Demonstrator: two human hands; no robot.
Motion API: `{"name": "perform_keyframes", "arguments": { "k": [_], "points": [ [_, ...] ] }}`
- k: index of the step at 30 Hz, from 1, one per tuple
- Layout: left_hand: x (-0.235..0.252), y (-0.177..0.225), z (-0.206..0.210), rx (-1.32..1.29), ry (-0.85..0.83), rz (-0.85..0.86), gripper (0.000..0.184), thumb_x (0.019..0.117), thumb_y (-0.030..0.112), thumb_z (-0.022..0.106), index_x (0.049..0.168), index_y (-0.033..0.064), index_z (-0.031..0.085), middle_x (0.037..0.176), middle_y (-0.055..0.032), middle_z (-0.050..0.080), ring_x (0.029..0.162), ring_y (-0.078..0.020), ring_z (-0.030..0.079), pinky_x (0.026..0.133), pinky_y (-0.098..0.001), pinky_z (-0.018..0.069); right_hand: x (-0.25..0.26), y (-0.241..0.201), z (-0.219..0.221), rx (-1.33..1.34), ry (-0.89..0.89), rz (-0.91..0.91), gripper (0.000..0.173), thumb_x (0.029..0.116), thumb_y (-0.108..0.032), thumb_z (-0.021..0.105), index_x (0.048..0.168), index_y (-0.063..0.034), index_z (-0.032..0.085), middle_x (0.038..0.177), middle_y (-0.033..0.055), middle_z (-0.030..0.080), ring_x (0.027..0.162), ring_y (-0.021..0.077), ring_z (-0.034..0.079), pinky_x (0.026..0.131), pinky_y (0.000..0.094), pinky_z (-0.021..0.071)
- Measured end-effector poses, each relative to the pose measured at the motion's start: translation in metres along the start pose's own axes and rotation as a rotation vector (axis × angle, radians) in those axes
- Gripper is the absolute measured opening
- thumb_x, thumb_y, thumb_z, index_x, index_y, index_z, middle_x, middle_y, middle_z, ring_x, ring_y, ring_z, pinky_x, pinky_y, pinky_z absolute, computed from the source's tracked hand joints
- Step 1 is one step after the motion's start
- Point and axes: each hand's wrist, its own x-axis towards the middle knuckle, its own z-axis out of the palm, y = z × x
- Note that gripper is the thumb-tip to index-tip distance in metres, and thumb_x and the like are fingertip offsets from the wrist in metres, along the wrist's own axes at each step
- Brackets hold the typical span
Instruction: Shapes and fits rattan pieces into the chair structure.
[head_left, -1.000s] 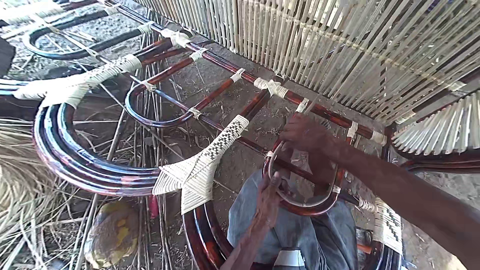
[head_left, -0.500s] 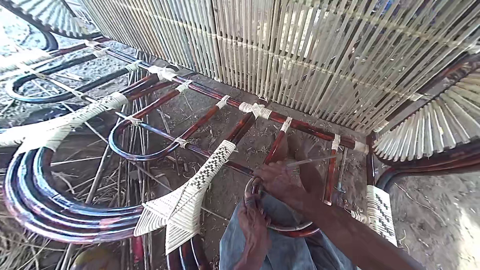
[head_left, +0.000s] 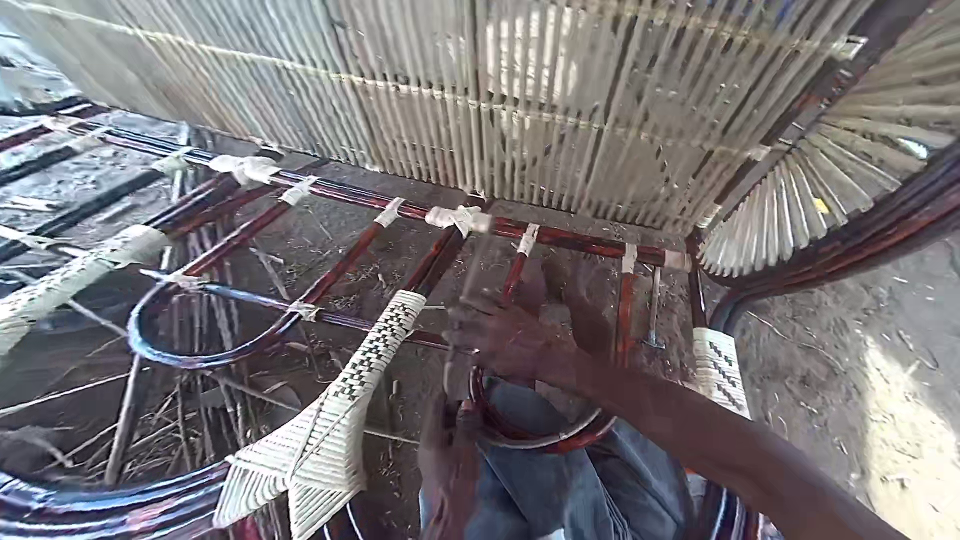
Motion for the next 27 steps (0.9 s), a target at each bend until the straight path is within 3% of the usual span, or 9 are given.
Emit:
{"name": "perform_keyframes", "arguments": {
  "k": [3,8,12,15,19,22,23,25,27],
  "points": [
    [0.003,-0.004,-0.011,0.153,-0.083,0.099,0.055,0.0997,0.019,0.058,0.15,-0.0013,0.046,0.114,-0.0155,0.066,0.095,-0.0165,0.066,0.083,-0.0354,0.0571,-0.043,-0.023,-0.046,0.173,0.182,0.243,0.039,0.0939,-0.019,0.072,0.133,-0.0141,0.069,0.146,0.0118,0.059,0.144,0.0313,0.045,0.12,0.0482,0.037],
    [0.021,0.006,-0.024,0.412,-0.274,0.251,0.063,0.0991,0.031,0.057,0.154,0.0027,0.043,0.132,-0.0246,0.058,0.11,-0.0339,0.062,0.09,-0.0529,0.0541,-0.19,-0.043,-0.098,0.368,0.503,0.78,0.023,0.097,-0.008,0.066,0.118,-0.0062,0.073,0.122,0.006,0.071,0.111,0.0153,0.068,0.095,0.0366,0.0584],
    [0.051,0.006,-0.019,0.641,-0.379,0.318,0.059,0.0988,0.023,0.067,0.149,-0.0012,0.049,0.139,-0.0358,0.05,0.122,-0.0545,0.053,0.097,-0.0734,0.0434,-0.313,-0.041,-0.125,0.271,0.765,1.138,0.021,0.1006,-0.006,0.058,0.117,0.0015,0.068,0.11,0.0105,0.073,0.094,0.0162,0.071,0.086,0.038,0.0612],
    [0.06,0.005,-0.012,0.733,-0.361,0.317,0.057,0.0991,0.02,0.067,0.147,-0.0053,0.049,0.141,-0.0378,0.047,0.125,-0.0567,0.051,0.1,-0.0729,0.0426,-0.386,-0.011,-0.139,0.192,0.952,1.36,0.023,0.1021,-0.01,0.054,0.12,0.0019,0.062,0.106,0.0108,0.068,0.089,0.0157,0.068,0.08,0.0378,0.0594],
    [0.031,-0.001,0.001,0.669,-0.216,0.22,0.074,0.101,0.025,0.061,0.16,-0.0023,0.025,0.148,-0.0365,0.042,0.132,-0.0536,0.048,0.107,-0.0687,0.0387,-0.465,0.069,-0.092,0.17,0.574,1.575,0.025,0.103,-0.011,0.057,0.124,0.0011,0.063,0.108,0.0207,0.07,0.094,0.0329,0.07,0.085,0.0573,0.057],
    [0.006,-0.013,0.02,0.532,-0.011,0.105,0.082,0.1005,0.026,0.061,0.162,0.0001,0.013,0.15,-0.0287,0.046,0.135,-0.0389,0.052,0.112,-0.054,0.0429,-0.464,0.131,-0.039,0.207,0.078,1.445,0.03,0.0992,-0.013,0.064,0.127,-0.0022,0.067,0.119,0.0206,0.07,0.112,0.0382,0.067,0.099,0.0615,0.0515],
    [0.001,-0.016,0.026,0.496,0.04,0.09,0.079,0.1009,0.027,0.059,0.162,0.0001,0.015,0.151,-0.0283,0.046,0.137,-0.0373,0.05,0.113,-0.0519,0.042,-0.444,0.137,-0.037,0.244,-0.042,1.411,0.035,0.0975,-0.012,0.066,0.13,0.0027,0.064,0.125,0.0271,0.067,0.119,0.0449,0.063,0.103,0.0646,0.046],
    [-0.002,-0.015,0.037,0.474,0.099,0.059,0.075,0.1002,0.03,0.054,0.161,0.0016,0.022,0.154,-0.0269,0.043,0.141,-0.0376,0.045,0.115,-0.0542,0.0368,-0.393,0.135,-0.051,0.395,-0.23,1.46,0.046,0.1049,-0.013,0.057,0.146,0.0056,0.047,0.146,0.0277,0.053,0.138,0.0373,0.049,0.117,0.0512,0.0353],
    [-0.004,-0.014,0.039,0.489,0.119,0.026,0.076,0.0979,0.036,0.055,0.162,0.0068,0.026,0.154,-0.0225,0.045,0.142,-0.0355,0.045,0.115,-0.057,0.0365,-0.314,0.113,-0.069,0.514,-0.15,1.521,0.042,0.1122,-0.016,0.036,0.15,0.0016,0.042,0.142,0.0162,0.055,0.126,0.0117,0.055,0.107,0.0229,0.0432]
  ]
}}
